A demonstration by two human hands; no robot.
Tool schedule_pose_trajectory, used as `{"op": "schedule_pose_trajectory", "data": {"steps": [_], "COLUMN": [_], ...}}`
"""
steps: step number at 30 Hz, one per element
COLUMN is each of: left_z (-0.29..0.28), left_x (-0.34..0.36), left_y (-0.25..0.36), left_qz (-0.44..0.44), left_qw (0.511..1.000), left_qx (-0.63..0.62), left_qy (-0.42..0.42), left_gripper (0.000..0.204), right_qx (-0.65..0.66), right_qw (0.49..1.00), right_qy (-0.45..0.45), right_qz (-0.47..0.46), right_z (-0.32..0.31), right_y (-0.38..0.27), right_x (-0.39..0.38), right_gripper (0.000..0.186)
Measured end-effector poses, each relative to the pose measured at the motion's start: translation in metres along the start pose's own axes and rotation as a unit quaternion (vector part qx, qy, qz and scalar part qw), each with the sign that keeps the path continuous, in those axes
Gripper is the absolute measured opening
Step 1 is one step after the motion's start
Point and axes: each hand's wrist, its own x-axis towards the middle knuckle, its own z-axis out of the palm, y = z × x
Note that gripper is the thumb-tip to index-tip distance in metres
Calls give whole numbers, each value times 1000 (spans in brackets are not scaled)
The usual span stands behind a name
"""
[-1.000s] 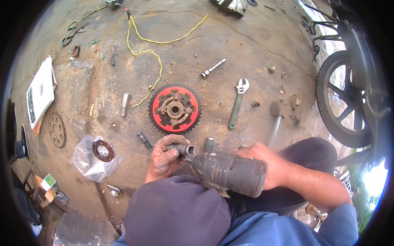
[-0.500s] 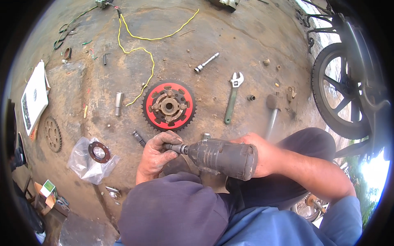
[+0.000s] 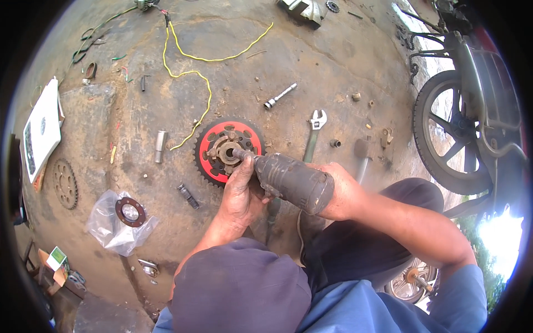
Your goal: The person works on a motorcycle sprocket assembly by tightening fasteners with an electric impact wrench, tapping a screwdriver against the assembly with a hatchet, and inserting a metal component into the center hub by hand.
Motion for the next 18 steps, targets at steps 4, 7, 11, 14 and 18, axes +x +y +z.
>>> {"op": "schedule_pose_trajectory", "data": {"steps": [4,7,11,14,18], "left_z": [5,2,-14,-27,-58], "left_x": [19,25,8,-13,-11], "left_y": [9,18,41,51,67], "left_qz": [-7,-7,-27,268,350], "left_qw": [1000,999,1000,810,531], "left_qx": [-19,-53,9,479,677], "left_qy": [-1,0,5,205,371], "left_gripper": [53,51,49,34,34], "right_qx": [-133,-197,-267,-330,-399], "right_qw": [991,979,963,942,913], "right_qy": [34,48,18,-36,-69], "right_qz": [-6,-22,41,48,50], "right_z": [-18,-24,-33,-49,-58], "right_y": [-22,-39,-69,-90,-110], "right_x": [25,48,66,79,96], "right_gripper": [49,45,41,33,30]}}
